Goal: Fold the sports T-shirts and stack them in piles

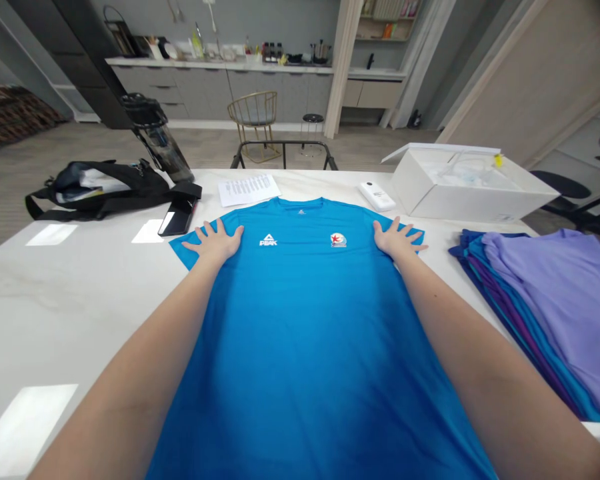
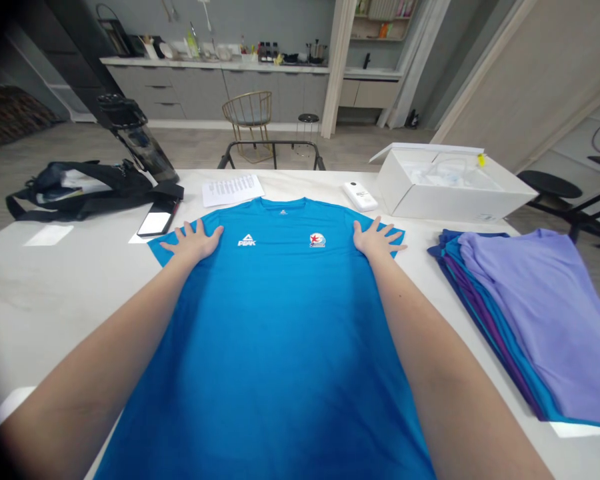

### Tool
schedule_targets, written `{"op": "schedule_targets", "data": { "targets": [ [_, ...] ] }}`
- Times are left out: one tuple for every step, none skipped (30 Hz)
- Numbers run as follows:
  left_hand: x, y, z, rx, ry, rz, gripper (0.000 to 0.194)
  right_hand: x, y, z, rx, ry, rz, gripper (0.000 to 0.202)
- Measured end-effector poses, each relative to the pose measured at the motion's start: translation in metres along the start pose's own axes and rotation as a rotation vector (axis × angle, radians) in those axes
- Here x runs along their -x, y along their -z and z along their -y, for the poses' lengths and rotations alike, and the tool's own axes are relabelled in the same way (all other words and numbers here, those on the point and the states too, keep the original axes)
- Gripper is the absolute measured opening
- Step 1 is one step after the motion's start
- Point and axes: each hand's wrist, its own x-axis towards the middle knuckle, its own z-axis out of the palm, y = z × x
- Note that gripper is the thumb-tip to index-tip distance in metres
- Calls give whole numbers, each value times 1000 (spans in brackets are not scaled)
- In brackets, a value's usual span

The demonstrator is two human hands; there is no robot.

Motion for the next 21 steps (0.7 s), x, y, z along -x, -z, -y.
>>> {"op": "schedule_targets", "data": {
  "targets": [
    [0,1,1,2,14,5,100,-1,0,-2,-7,-14,-11,99],
    [1,3,2,7,24,11,100,-1,2,-3,-11,-22,-16,99],
    [2,4,2,15,30,15,99,0,3,-3,-10,-26,-16,98],
    [2,6,3,25,31,12,98,2,5,-2,-2,-20,-15,96],
    [4,7,2,33,22,1,97,5,8,1,13,5,-22,94],
    [5,8,0,35,-5,-21,94,10,10,6,34,58,-43,91],
    [7,8,-4,29,-56,-52,90,16,11,13,57,141,-74,88],
    [10,7,-9,15,-132,-86,86,24,11,22,80,252,-106,85],
    [12,5,-15,-5,-229,-117,82,33,10,32,98,380,-129,82],
    [15,1,-22,-27,-333,-138,78,44,7,43,111,511,-130,80],
    [18,-3,-29,-44,-430,-147,75,55,3,54,118,626,-99,77],
    [21,-7,-36,-56,-505,-142,72,66,-2,65,116,708,-38,76],
    [24,-12,-42,-59,-551,-124,70,76,-8,74,112,752,33,76],
    [27,-17,-47,-56,-571,-100,68,85,-14,81,111,765,91,75],
    [29,-21,-49,-48,-572,-76,67,92,-19,86,117,762,132,75],
    [32,-24,-50,-37,-563,-54,68,97,-23,88,124,747,153,74],
    [34,-26,-50,-27,-554,-37,69,100,-26,88,132,727,156,75],
    [37,-28,-47,-19,-550,-31,70,101,-27,86,139,703,150,75],
    [41,-28,-45,-17,-554,-32,71,101,-27,83,143,677,140,77],
    [45,-28,-41,-19,-562,-35,73,101,-26,79,144,652,132,79],
    [51,-27,-38,-24,-568,-37,73,101,-24,75,145,631,129,80]
  ]
}}
